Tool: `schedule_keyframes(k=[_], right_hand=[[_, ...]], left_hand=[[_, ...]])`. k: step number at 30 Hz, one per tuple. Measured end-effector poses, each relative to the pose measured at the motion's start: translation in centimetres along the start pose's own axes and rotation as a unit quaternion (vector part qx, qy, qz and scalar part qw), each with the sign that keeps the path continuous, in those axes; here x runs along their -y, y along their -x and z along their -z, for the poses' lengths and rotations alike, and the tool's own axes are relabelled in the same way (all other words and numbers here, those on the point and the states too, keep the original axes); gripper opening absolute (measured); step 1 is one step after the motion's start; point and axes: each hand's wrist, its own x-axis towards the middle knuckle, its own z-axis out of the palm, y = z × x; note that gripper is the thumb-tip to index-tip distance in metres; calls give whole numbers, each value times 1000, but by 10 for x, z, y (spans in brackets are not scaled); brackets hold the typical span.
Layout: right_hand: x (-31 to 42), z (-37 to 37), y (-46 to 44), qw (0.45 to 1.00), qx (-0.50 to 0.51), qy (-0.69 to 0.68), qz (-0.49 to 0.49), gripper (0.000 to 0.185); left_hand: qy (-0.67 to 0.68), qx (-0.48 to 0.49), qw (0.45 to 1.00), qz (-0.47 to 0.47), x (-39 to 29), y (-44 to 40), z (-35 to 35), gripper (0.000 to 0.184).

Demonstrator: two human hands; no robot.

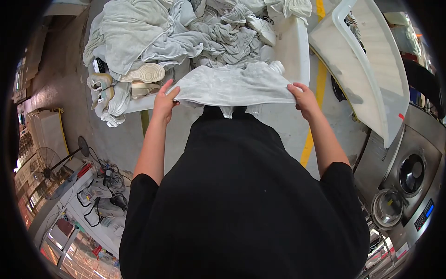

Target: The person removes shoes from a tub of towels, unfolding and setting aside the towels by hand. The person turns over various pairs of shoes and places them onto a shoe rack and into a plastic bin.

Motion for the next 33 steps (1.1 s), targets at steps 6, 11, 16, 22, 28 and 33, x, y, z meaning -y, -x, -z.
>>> schedule_keyframes(k=[6,11,16,22,28,33], right_hand=[[7,-33,-75,985,50,-165,-3,31],[125,-7,7,914,158,-353,120,21],[139,-10,11,894,138,-394,164,22],[204,40,80,843,106,-440,289,19],[267,114,197,638,367,-369,567,16],[265,99,149,657,314,-427,536,13]], left_hand=[[140,-38,989,-32,-14,-48,-26,59],[230,-58,958,-161,-103,14,-23,55],[281,-82,935,-201,-125,43,-22,52],[385,-74,861,-324,-190,82,-6,53],[368,265,712,-536,-273,183,25,14],[401,143,790,-441,-252,128,36,39]])
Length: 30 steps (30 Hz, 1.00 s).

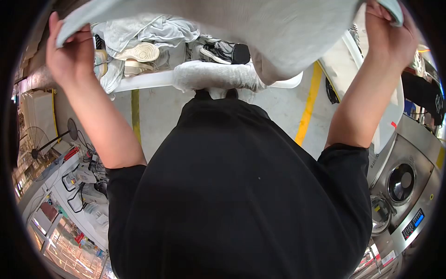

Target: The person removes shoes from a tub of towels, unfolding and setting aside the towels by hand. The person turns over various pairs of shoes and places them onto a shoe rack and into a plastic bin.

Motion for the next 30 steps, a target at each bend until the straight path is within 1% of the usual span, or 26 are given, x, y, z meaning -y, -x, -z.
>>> schedule_keyframes(k=[1,2,3,4,6,7,8,9,11,13,15,17,19,21,22,23,24,26,27,29,30], right_hand=[[-4,7,3,1000,-21,7,-16,16],[-8,15,5,998,-43,13,-32,20],[-22,7,10,988,-143,62,19,23],[-18,24,15,996,-60,24,-53,26],[-18,46,26,988,-121,62,-70,28],[-25,37,29,982,-151,81,-79,29],[-37,24,41,968,-207,126,-62,22],[-35,21,53,966,-186,153,-96,19],[-37,25,78,955,-142,204,-163,15],[-30,53,108,932,-22,277,-232,15],[-34,71,146,877,5,360,-318,13],[-48,75,179,814,3,315,-488,8],[-72,81,209,711,-6,296,-637,8],[-108,86,236,597,57,347,-721,12],[-124,93,249,554,115,391,-726,14],[-140,100,263,507,171,431,-726,16],[-154,101,265,457,227,468,-721,18],[-180,113,254,476,243,566,-627,22],[-198,123,243,480,249,612,-577,24],[-251,142,202,570,101,630,-518,31],[-282,170,190,567,59,652,-500,35]], left_hand=[[16,7,1000,13,12,0,12,42],[3,-2,1000,26,23,4,23,44],[-10,-12,999,39,34,9,24,45],[-21,-55,997,45,39,13,24,47],[-39,-104,994,17,46,26,14,46],[-48,-128,991,4,47,32,9,45],[-65,-134,989,0,40,35,24,49],[-84,-144,986,-4,34,43,25,51],[-68,-165,984,10,19,63,39,53],[-49,-142,988,44,3,93,72,51],[-43,-90,987,123,-11,130,114,43],[-97,-120,970,187,-10,176,144,38],[-92,-172,929,316,-4,218,173,37],[-119,-175,851,481,3,258,225,30],[-199,-136,779,579,13,267,242,30],[-275,-92,688,665,21,269,253,30],[-355,-44,614,703,28,266,256,33],[-495,60,436,749,42,260,262,37],[-557,92,430,705,53,248,265,38],[-668,153,415,598,84,203,272,40],[-653,123,490,564,107,177,273,39]])
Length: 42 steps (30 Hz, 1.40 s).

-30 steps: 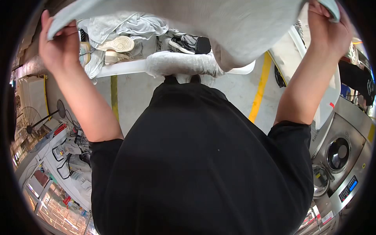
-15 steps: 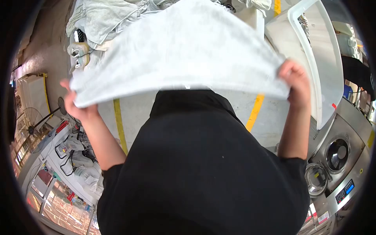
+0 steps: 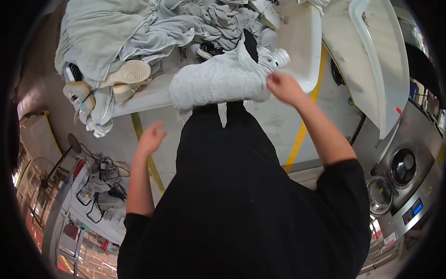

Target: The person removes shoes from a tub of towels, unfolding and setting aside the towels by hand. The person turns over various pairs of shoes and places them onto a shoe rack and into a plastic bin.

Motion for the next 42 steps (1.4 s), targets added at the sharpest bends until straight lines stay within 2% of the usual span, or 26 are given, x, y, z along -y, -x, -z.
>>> schedule_keyframes(k=[1,3,5,7,8,11,12,13,15,17,18,21,22,23,25,27,30,33,36,37,39,40,42], right_hand=[[-6,-11,-46,998,-48,-26,20,38],[-2,-27,-123,992,-87,-76,-52,47],[-34,-62,-203,980,-77,-99,-155,63],[-40,-81,-252,971,-48,-24,-235,72],[-41,-95,-266,961,-30,13,-276,76],[-23,-102,-281,920,45,-65,-384,90],[-24,-99,-282,907,108,-133,-385,91],[-24,-96,-283,878,150,-200,-408,79],[-28,-85,-279,871,144,-254,-395,67],[-30,-78,-266,881,4,-316,-352,67],[-29,-74,-252,878,-67,-342,-328,69],[-26,-48,-218,833,-183,-468,-233,78],[-24,-38,-207,804,-226,-511,-203,83],[-25,-30,-197,761,-268,-573,-145,78],[-4,-5,-172,739,-259,-621,-43,71],[14,13,-147,712,-231,-663,-21,61],[38,30,-118,689,-177,-702,15,56],[74,36,-90,648,-105,-752,61,55],[102,35,-65,610,-40,-786,92,54],[108,33,-57,604,-30,-791,94,52],[118,30,-40,592,-10,-800,96,49],[118,28,-32,596,19,-796,98,41],[112,22,-21,570,70,-805,147,37]], left_hand=[[69,-37,996,-40,-22,-32,10,39],[122,-67,986,-88,-58,-108,22,39],[158,-88,969,-171,-102,-179,22,38],[140,-95,966,-195,-140,-247,5,36],[83,-90,970,-208,-156,-279,-3,38],[-136,-54,946,-289,-181,-346,-37,43],[-181,-30,927,-328,-181,-365,-49,43],[-224,-8,903,-367,-179,-382,-62,43],[-295,8,860,-416,-177,-396,-73,42],[-353,-8,828,-435,-180,-396,-70,39],[-328,-6,816,-475,-174,-399,-72,37],[-287,-12,784,-550,-169,-393,-46,26],[-265,0,810,-523,-176,-384,-30,28],[-241,13,834,-497,-186,-370,-13,31],[-190,-3,881,-433,-200,-344,12,31],[-108,-71,921,-368,-206,-316,33,33],[14,-20,978,-206,-218,-265,74,33],[236,6,955,-180,-210,-209,94,27],[419,21,893,-162,-210,-137,98,21],[437,26,884,-164,-200,-122,96,19],[538,48,826,-158,-198,-79,86,21],[564,63,809,-153,-197,-58,83,22],[606,71,774,-167,-193,-25,74,24]])
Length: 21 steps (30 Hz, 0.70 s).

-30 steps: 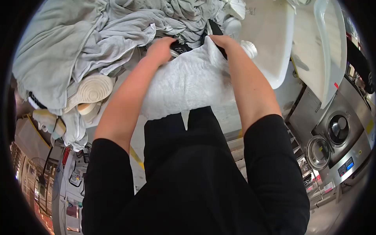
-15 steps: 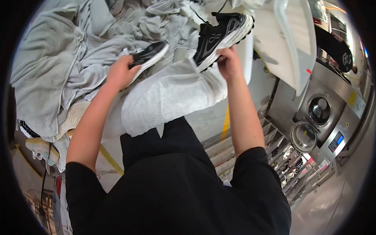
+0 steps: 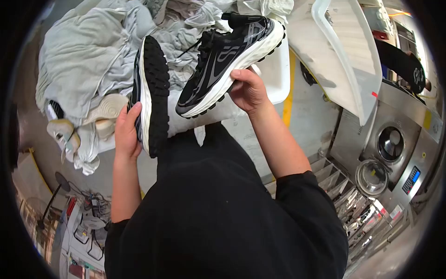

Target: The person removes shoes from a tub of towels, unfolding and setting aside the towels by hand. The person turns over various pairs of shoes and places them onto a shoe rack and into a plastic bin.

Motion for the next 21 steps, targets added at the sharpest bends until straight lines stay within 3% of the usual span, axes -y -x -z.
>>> schedule_keyframes(k=[3,7,9,11,14,17,18,19,20,21], right_hand=[[-7,-17,26,998,-21,61,10,35],[-6,-18,44,958,-81,260,92,71],[1,-13,51,906,-122,395,88,85],[-1,-15,56,878,-114,451,114,87],[-12,15,56,758,-112,614,187,86],[-31,48,48,687,-39,671,276,78],[-37,53,48,608,-30,724,325,83],[-48,46,53,682,-17,668,297,83],[-54,64,51,626,-13,706,332,85],[-64,82,53,620,1,702,351,86]], left_hand=[[31,-25,999,-36,9,46,-23,23],[47,-46,992,-103,25,92,-41,18],[17,-67,987,-144,32,112,-50,8],[-65,-95,973,-199,44,128,-53,12],[-127,-124,948,-266,48,156,-74,18],[-161,-134,920,-330,58,170,-88,20],[-171,-135,910,-353,62,172,-92,20],[-181,-135,899,-375,64,174,-95,20],[-184,-137,897,-378,68,174,-97,20],[-188,-138,894,-382,72,175,-97,20]])
